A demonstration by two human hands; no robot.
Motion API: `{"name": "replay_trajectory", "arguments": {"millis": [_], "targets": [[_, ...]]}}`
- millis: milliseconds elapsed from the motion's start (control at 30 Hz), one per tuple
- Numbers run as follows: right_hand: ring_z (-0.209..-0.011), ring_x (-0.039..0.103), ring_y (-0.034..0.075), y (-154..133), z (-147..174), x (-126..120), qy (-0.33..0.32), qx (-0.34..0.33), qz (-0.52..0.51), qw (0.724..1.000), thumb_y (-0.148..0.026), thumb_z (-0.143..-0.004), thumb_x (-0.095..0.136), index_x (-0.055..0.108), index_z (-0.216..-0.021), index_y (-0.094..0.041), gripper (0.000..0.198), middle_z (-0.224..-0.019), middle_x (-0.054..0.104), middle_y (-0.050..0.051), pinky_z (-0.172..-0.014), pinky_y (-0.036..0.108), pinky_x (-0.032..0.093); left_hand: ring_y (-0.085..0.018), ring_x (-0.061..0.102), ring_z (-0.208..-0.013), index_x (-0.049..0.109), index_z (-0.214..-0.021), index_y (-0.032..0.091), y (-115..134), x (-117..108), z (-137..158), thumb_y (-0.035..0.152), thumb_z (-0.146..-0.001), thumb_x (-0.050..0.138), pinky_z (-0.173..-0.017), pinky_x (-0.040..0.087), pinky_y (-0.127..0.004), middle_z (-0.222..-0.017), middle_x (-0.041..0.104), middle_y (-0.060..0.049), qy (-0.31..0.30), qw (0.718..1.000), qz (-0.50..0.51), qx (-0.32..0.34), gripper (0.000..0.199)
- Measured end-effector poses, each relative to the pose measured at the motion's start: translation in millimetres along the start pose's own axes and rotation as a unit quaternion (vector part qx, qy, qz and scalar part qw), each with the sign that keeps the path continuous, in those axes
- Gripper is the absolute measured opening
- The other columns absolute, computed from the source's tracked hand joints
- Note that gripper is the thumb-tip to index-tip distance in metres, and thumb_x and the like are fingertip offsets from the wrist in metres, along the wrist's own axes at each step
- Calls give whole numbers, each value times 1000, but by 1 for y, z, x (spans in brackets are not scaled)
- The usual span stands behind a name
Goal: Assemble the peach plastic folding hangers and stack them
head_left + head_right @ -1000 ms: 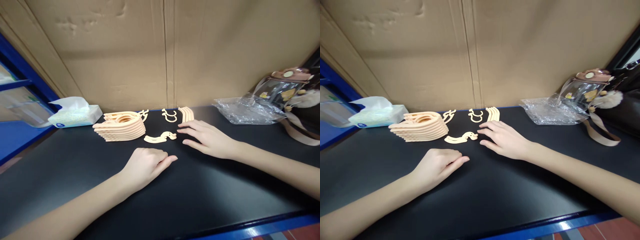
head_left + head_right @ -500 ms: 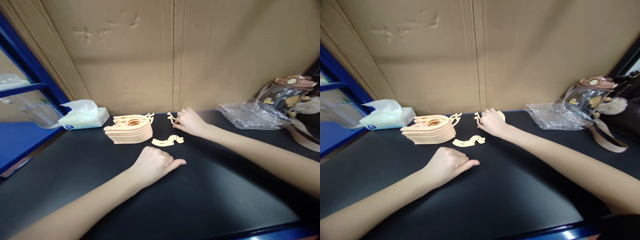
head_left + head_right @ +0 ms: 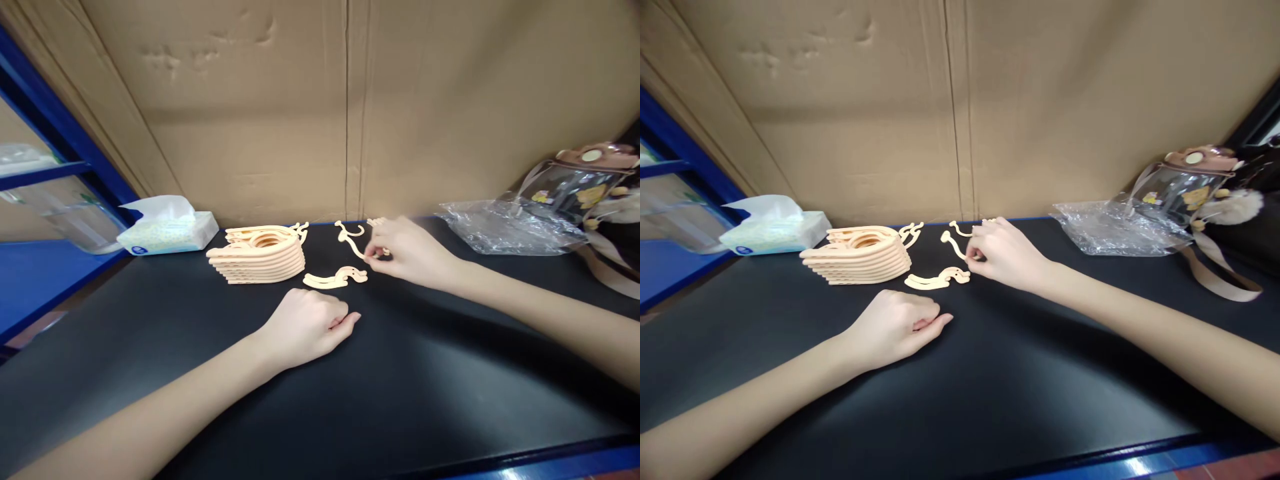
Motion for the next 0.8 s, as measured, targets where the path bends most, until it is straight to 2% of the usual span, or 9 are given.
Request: {"name": "replay_trajectory", "arguments": {"millis": [133, 233, 300, 400, 533, 633, 800], "targets": [[-72, 54, 15, 3, 40, -6, -17, 26, -26, 999, -19, -82, 56, 65, -74, -19, 12, -73, 62, 0, -73, 31, 35, -7, 42, -48, 47, -70, 18, -3, 0, 0, 27, -88, 52, -48, 28, -20, -61, 52, 6, 5, 999, 36, -21, 21], [-71, 54, 15, 10, 59, -3, -33, 34, -33, 998, -20, -84, 54, 65, -75, -20, 15, -71, 61, 0, -73, 32, 36, -7, 47, -53, 50, -79, 19, -3, -2, -1, 30, -91, 50, -49, 33, -19, -74, 59, 5, 1, 999, 44, -12, 16], [-70, 54, 15, 16, 65, -1, -41, 42, -40, 997, -22, -84, 53, 66, -76, -21, 16, -71, 61, 0, -72, 32, 37, -8, 53, -59, 53, -83, 19, -2, -5, -2, 30, -94, 45, -53, 37, -19, -80, 62, 3, 5, 999, 39, -4, 18], [-70, 54, 15, 25, 68, -1, -40, 54, -40, 997, -23, -84, 54, 67, -76, -22, 15, -72, 62, 0, -72, 32, 37, -12, 61, -75, 59, -89, 19, 2, -9, -4, 27, -98, 37, -67, 46, -22, -87, 65, 0, 18, 1000, 1, 15, 25], [-68, 54, 15, 29, 69, 0, -41, 69, -32, 996, -22, -82, 55, 67, -74, -22, 15, -68, 61, -1, -71, 32, 37, -23, 61, -97, 66, -98, 17, 7, -11, -5, 31, -96, 39, -82, 49, -35, -107, 66, -8, 49, 992, -115, 4, 30], [-68, 54, 15, 26, 69, 0, -38, 78, -24, 996, -20, -82, 56, 66, -71, -21, 14, -68, 62, -2, -70, 31, 37, -29, 61, -100, 64, -110, 15, 9, -10, -3, 40, -95, 40, -83, 50, -43, -118, 63, -14, 52, 983, -175, -22, 38], [-68, 53, 14, 19, 70, -1, -35, 58, 5, 998, -21, -84, 57, 65, -70, -19, 16, -70, 64, -1, -71, 31, 36, -30, 61, -101, 62, -115, 11, 11, -4, -1, 46, -93, 40, -86, 49, -43, -114, 65, -14, 30, 984, -174, -25, 47]]}}
Point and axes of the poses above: each hand's wrist, its own z-axis away from the middle knuckle, its own x-axis out of the palm, y = z × x, the point moved 4 cm from there along -z, towards the middle knuckle
